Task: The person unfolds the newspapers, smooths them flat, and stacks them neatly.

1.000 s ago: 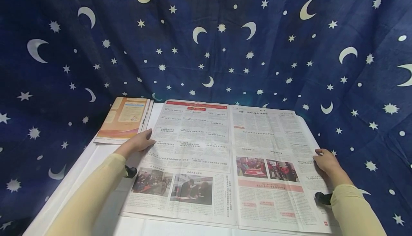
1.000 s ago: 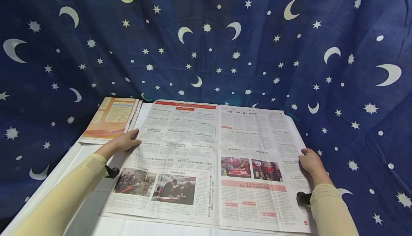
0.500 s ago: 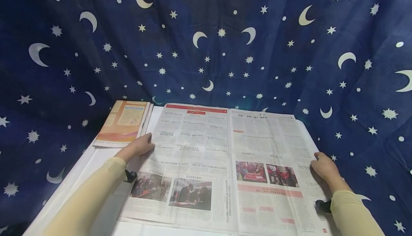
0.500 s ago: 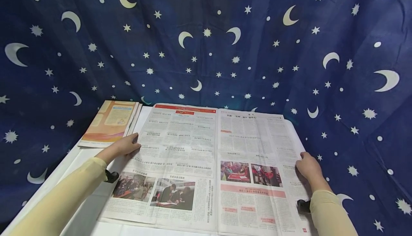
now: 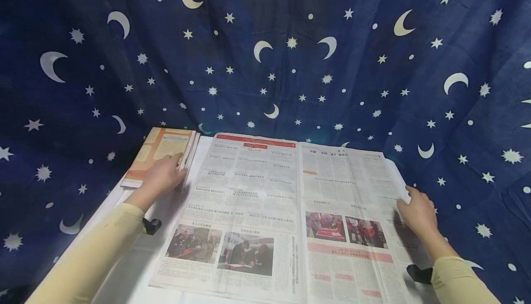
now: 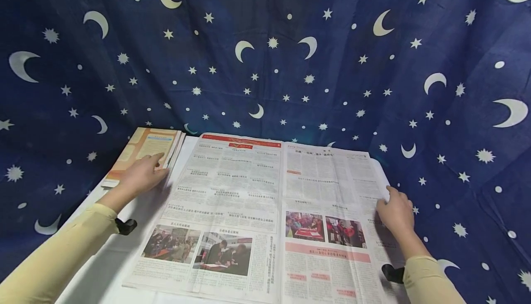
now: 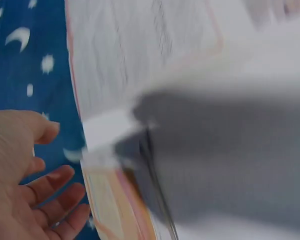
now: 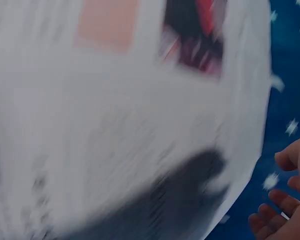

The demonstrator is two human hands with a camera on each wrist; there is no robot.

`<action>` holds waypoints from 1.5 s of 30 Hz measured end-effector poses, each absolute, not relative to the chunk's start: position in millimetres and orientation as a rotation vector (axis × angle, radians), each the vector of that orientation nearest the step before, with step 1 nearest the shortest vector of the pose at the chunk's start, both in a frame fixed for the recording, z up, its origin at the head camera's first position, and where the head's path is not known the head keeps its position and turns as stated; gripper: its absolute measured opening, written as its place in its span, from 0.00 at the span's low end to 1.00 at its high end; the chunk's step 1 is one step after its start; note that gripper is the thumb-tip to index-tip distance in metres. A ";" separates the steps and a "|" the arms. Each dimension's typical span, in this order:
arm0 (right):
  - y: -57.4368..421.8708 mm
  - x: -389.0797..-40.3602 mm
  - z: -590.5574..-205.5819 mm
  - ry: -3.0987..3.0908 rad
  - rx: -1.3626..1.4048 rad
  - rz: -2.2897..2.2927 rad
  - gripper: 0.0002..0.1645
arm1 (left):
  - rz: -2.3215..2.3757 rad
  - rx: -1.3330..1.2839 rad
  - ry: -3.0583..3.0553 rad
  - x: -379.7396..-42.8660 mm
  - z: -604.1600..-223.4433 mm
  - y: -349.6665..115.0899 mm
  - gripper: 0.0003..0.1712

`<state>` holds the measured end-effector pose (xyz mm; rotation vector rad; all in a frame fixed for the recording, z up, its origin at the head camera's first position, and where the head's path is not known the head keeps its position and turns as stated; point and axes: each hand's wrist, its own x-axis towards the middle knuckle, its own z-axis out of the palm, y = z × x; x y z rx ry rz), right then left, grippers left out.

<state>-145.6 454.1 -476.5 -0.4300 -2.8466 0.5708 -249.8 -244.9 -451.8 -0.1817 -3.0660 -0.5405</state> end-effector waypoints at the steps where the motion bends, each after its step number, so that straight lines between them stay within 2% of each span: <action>1: 446.9 -148.8 -472.9 -2.840 -0.383 0.587 0.36 | -0.551 -0.154 -3.055 -251.3 -449.0 -254.0 0.38; 9: 355.5 -171.3 -453.4 -2.851 -0.074 0.788 0.33 | -0.675 0.169 -3.081 -252.9 -455.2 -313.7 0.37; 17: 254.6 -185.0 -456.4 -2.878 0.263 1.005 0.32 | -0.757 0.467 -3.097 -252.2 -468.8 -334.0 0.40; 25: 171.7 -189.7 -459.9 -2.937 0.403 1.217 0.30 | -0.774 0.481 -3.090 -253.1 -479.5 -337.9 0.36; 37: 94.7 -208.2 -470.7 -2.929 0.576 1.371 0.30 | -0.660 0.503 -3.044 -257.7 -487.3 -340.6 0.30; 45: 58.4 -215.7 -473.4 -2.851 0.559 1.657 0.29 | -0.757 0.579 -3.057 -258.4 -482.0 -339.4 0.40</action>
